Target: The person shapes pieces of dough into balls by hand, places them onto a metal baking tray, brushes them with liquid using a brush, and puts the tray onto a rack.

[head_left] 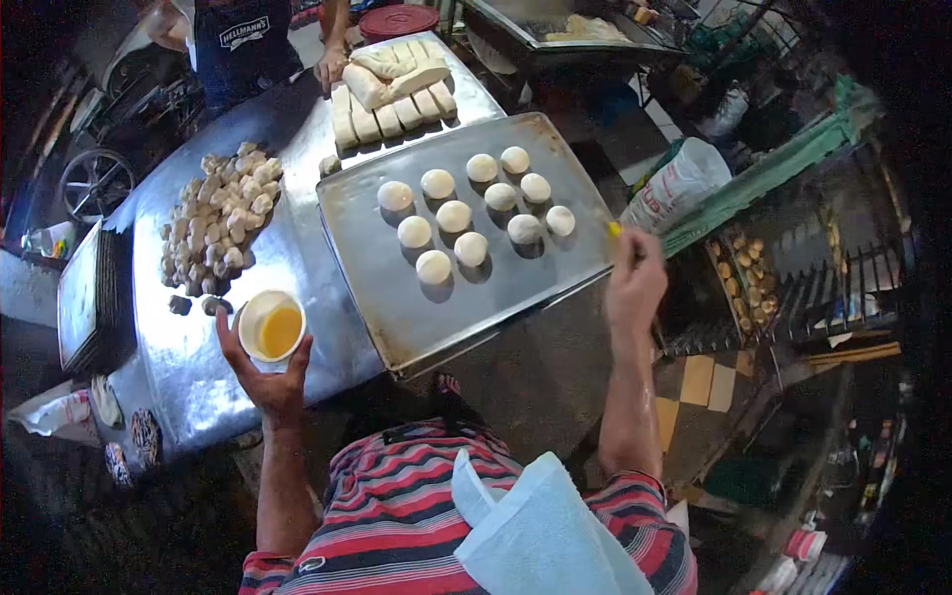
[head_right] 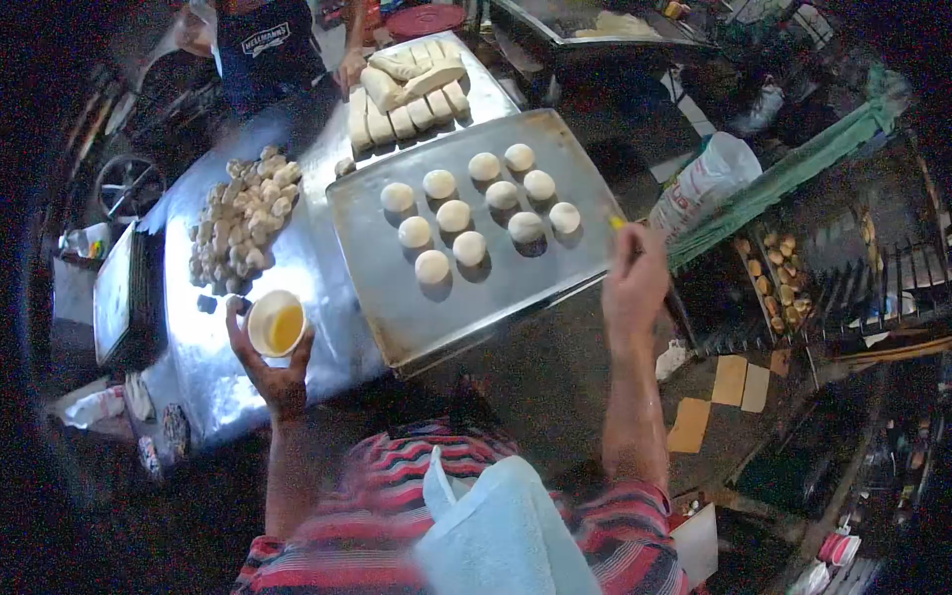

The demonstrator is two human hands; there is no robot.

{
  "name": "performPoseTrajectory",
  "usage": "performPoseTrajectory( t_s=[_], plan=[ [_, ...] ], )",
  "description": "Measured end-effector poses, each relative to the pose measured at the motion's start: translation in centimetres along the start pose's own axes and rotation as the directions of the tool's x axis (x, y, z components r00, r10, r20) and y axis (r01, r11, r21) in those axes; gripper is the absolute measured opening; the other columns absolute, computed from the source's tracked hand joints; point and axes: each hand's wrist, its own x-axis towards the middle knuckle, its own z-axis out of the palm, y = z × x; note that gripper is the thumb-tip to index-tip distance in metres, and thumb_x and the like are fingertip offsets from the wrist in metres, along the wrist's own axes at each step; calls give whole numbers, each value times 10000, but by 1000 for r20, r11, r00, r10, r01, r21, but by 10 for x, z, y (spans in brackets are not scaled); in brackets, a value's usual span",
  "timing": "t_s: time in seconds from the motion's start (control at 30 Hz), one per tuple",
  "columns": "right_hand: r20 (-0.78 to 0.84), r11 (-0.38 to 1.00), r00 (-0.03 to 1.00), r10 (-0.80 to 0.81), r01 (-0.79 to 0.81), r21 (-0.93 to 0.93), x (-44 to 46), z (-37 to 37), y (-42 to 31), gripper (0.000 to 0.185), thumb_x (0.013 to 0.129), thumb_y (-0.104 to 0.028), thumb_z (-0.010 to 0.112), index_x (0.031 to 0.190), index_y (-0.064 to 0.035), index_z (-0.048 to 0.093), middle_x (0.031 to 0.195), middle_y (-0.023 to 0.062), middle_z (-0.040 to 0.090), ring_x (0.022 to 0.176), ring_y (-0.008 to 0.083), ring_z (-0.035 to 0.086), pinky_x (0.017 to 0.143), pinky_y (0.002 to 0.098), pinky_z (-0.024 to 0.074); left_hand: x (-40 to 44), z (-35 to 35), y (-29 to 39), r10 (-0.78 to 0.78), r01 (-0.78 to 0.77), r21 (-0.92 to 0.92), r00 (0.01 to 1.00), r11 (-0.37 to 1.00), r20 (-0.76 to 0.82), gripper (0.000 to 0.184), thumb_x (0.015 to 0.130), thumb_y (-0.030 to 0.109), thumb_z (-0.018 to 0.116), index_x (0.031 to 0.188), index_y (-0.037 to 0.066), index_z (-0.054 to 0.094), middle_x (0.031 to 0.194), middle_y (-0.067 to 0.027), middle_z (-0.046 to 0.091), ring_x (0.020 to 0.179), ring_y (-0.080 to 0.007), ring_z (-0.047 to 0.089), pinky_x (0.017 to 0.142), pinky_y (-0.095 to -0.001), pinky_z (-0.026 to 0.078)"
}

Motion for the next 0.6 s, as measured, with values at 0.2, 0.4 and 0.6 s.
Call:
performPoseTrajectory(
  t_s=[0.2, 0.4, 0.6],
  plan=[
    [362, 892, 894, -264, 83, 445, -98, 29, -116, 181, 972, 5, 710, 1150, -25, 697, 972, 151, 709, 802, 287, 685, 763, 383, 550, -13, -24, -27, -30, 30, 21, 999, 999, -12, 1185, 745, 178, 965, 1646, 38, 207, 1551, -218, 450, 1381, -339, 528, 1165, -468, 458],
    [482, 654, 667, -568, 11, 757, -132, 94, -231, 283, 946, 30, 708, 1222, -15, 672, 1076, 172, 691, 977, 327, 684, 838, 399, 555, -49, -45, -74, -89, 93, -35, 990, 995, 107, 1228, 766, 198, 953, 1651, -2, 125, 1506, -233, 501, 1348, -352, 577, 1166, -464, 462],
    [663, 801, 584, -468, -36, 598, -151, 146, -295, 624, 892, 42, 723, 1478, -52, 529, 1389, 192, 595, 1201, 324, 633, 1031, 414, 529, -49, -132, -138, -213, 215, 27, 974, 976, -83, 1230, 743, 226, 951, 1648, -8, 151, 1484, -236, 514, 1356, -350, 561, 1174, -460, 441]
  ],
)
